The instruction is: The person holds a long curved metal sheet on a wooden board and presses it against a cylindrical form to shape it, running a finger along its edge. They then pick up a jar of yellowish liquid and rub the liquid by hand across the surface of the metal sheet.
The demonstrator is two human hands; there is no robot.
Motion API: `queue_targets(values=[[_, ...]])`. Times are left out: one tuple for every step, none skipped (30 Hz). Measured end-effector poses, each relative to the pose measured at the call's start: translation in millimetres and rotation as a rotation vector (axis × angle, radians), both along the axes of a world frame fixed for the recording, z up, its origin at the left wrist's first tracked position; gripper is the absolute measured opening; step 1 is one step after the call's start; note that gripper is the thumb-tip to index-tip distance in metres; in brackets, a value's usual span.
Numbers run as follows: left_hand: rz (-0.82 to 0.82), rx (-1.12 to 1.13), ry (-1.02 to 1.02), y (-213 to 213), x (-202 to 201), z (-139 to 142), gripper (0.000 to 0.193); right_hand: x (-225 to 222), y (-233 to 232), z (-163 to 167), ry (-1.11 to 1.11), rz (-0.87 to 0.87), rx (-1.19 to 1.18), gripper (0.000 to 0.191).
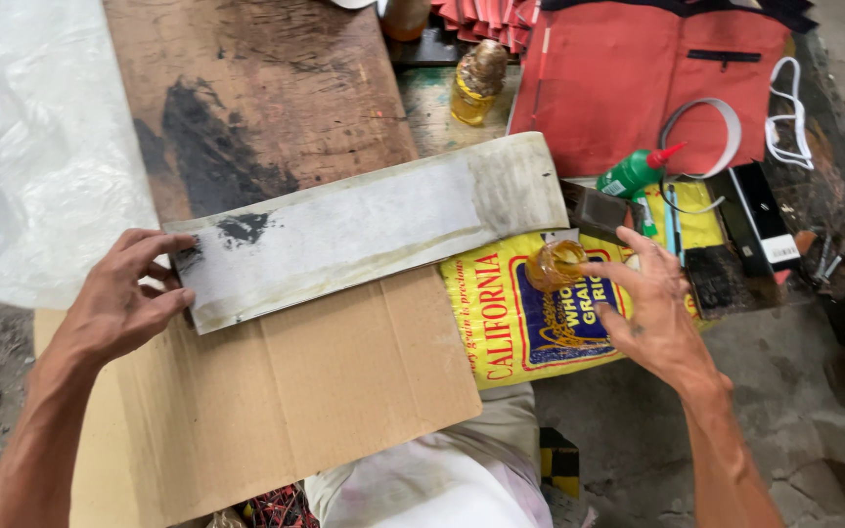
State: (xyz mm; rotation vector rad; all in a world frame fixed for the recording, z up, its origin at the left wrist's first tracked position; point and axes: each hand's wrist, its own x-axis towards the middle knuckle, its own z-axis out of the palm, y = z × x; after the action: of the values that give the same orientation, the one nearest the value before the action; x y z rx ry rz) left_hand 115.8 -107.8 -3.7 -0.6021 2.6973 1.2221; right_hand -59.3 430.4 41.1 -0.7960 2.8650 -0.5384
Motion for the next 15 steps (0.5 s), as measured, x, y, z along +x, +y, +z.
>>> queue_targets(values=[[0.005, 0.005, 0.011, 0.9, 0.0, -0.6, 0.058, 2.5, -1.8, 7.8, 0.043, 0.024, 0.038, 0.044], [0.010, 0.011, 0.022, 1.7, 0.5, -0.9, 0.057, 4.9, -4.8, 15.0, 0.086, 0.047, 0.077, 0.040], [0.013, 0.024, 0.033, 1.4, 2.0, -0.6, 0.057, 8.2, -5.8, 24.9, 0.058, 0.028, -0.067, 0.038], [0.019, 0.035, 0.043, 1.2, 3.1, -0.1, 0.057, 11.2, -6.6, 34.8, 0.027, 0.012, -0.212, 0.036], [0.027, 0.045, 0.051, 0.7, 6.2, 0.6, 0.057, 14.5, -12.3, 39.2, -0.012, -0.004, -0.356, 0.036], [0.067, 0.063, 0.026, -0.5, 10.2, 1.9, 0.058, 18.5, -21.5, 38.6, -0.073, 0.027, -0.549, 0.033], [0.103, 0.081, 0.004, -3.4, 13.6, 3.8, 0.059, 23.5, -32.3, 34.3, -0.134, 0.053, -0.744, 0.031], [0.135, 0.099, -0.013, -7.0, 15.9, 5.6, 0.060, 28.1, -43.8, 27.6, -0.191, 0.079, -0.939, 0.028], [0.135, 0.097, -0.008, -9.7, 19.1, 6.8, 0.061, 32.6, -61.3, 12.6, -0.348, -0.066, -1.029, 0.034], [0.137, 0.098, -0.007, -12.2, 23.7, 8.3, 0.061, 37.7, -80.0, -6.4, -0.514, -0.216, -1.107, 0.040], [0.140, 0.099, -0.007, -14.8, 28.6, 9.6, 0.062, 45.4, -97.2, -25.9, -0.686, -0.207, -1.184, 0.049], [0.108, 0.107, 0.072, -17.5, 31.8, 10.7, 0.061, 49.9, -112.0, -43.9, -0.860, -0.195, -1.255, 0.060], [0.076, 0.114, 0.146, -19.1, 35.8, 11.4, 0.059, 52.6, -120.8, -58.3, -1.043, -0.191, -1.318, 0.073], [0.045, 0.123, 0.212, -19.8, 41.0, 12.3, 0.058, 56.2, -127.8, -69.7, -1.235, -0.193, -1.372, 0.088], [0.104, 0.128, 0.154, -20.3, 47.4, 14.0, 0.059, 56.5, -132.5, -78.3, -1.252, -0.191, -1.334, 0.093]])
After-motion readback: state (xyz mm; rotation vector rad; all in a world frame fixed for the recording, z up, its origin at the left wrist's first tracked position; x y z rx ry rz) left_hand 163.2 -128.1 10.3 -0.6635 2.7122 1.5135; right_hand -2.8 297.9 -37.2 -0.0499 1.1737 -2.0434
